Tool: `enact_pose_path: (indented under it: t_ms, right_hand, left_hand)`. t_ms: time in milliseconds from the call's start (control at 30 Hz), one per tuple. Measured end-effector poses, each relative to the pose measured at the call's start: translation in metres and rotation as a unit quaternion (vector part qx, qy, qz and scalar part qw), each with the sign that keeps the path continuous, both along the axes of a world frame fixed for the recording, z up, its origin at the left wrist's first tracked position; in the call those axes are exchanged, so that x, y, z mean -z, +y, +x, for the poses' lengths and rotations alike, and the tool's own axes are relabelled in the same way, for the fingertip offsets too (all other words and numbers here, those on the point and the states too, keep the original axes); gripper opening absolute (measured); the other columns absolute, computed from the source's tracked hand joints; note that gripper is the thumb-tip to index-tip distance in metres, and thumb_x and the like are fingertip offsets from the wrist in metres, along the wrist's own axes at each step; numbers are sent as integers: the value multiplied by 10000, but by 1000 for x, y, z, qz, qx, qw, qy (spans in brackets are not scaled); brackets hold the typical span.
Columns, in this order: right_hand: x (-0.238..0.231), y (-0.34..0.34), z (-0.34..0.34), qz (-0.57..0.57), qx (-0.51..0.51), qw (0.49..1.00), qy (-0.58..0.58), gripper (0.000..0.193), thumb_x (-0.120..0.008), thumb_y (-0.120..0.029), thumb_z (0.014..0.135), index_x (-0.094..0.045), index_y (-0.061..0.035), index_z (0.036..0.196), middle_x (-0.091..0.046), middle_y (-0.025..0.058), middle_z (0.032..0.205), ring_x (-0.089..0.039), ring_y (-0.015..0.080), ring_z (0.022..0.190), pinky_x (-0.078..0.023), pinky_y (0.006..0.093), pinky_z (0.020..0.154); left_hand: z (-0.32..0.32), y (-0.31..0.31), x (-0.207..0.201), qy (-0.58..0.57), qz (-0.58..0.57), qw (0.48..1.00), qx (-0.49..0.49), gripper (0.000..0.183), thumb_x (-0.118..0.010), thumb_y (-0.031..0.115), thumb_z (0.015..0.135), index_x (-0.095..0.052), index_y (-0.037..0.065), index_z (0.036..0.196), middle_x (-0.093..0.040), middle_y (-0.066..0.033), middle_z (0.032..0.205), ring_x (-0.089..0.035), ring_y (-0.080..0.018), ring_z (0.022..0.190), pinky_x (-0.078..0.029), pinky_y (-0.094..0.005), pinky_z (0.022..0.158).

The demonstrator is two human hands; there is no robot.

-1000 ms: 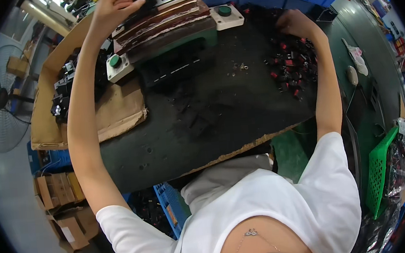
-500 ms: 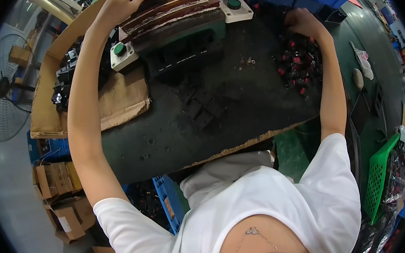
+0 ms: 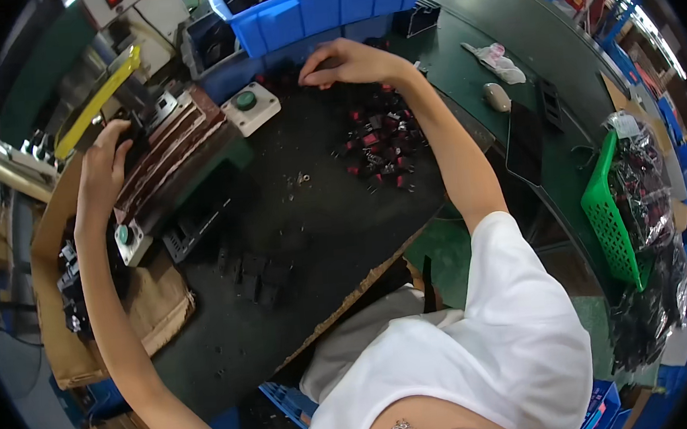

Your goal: Assembling internal parts into a plastic housing for an electrical socket or power strip using a small press machine.

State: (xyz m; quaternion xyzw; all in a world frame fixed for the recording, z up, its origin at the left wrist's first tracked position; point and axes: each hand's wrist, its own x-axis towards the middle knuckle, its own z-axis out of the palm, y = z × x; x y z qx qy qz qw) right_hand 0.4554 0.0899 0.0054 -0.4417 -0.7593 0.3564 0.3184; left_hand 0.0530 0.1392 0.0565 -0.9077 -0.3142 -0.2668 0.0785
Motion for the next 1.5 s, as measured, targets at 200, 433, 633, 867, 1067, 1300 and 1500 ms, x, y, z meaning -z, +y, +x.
enact_pose_path:
  t_ms: [200, 433, 633, 867, 1067, 1300, 1500]
  right_hand:
    - [4, 1, -8, 81, 29, 996, 38, 165, -722, -145, 738, -629, -34, 815, -621, 7, 812, -557, 85, 735, -448, 223, 681]
    - [13, 18, -9, 155, 48, 986, 47, 196, -675, -87, 708, -647, -34, 894, -658, 58, 832, -609, 141, 770, -481, 267, 711]
    - [11, 13, -4, 147, 13, 989, 22, 195, -668, -86, 742, -645, -15, 922, -665, 74, 861, -620, 164, 812, -482, 284, 750]
    - [11, 5, -7, 143, 68, 977, -146, 275, -721, -160, 674, -664, -15, 901, -665, 133, 842, -634, 268, 797, -503, 333, 730]
    - [16, 5, -9, 104, 130, 959, -229, 254, -686, -121, 696, -667, -24, 930, -660, 148, 881, -623, 294, 850, -499, 351, 766]
    - [20, 9, -5, 121, 176, 959, -184, 346, -699, -125, 622, -664, -48, 958, -646, 169, 938, -606, 341, 897, -496, 393, 797]
    - [20, 12, -8, 196, 163, 956, -143, 432, -760, -139, 600, -633, 4, 988, -670, 144, 873, -653, 252, 818, -513, 335, 730]
  left_hand:
    - [12, -5, -13, 33, -125, 989, -74, 253, -475, -39, 869, -507, 21, 1113, -567, -221, 1065, -563, -347, 1006, -457, -356, 783]
    - [-4, 6, -2, -12, -78, 997, 0, 185, -516, -4, 872, -562, -34, 1048, -618, -131, 1045, -571, -231, 1021, -421, -310, 892]
    - [-3, 7, -2, -146, -233, 961, 2, 199, -567, 18, 851, -612, -45, 1034, -587, -99, 1105, -558, -164, 982, -421, -257, 857]
    - [-5, 1, -10, -123, -250, 959, -48, 215, -569, 37, 857, -606, -44, 1053, -573, -83, 1115, -539, -137, 986, -412, -234, 835]
    - [36, -49, 0, -39, 77, 995, -50, 258, -615, 77, 826, -601, 13, 1075, -596, -143, 1017, -570, -289, 944, -436, -323, 843]
    - [105, -158, 2, 96, -189, 974, 74, 557, -757, 238, 670, -529, -48, 1089, -569, -174, 971, -562, -327, 882, -456, -366, 754]
    - [104, -165, 45, 222, -180, 958, 0, 705, -571, 520, 789, -478, -86, 1136, -560, -197, 1002, -555, -330, 895, -473, -368, 771]
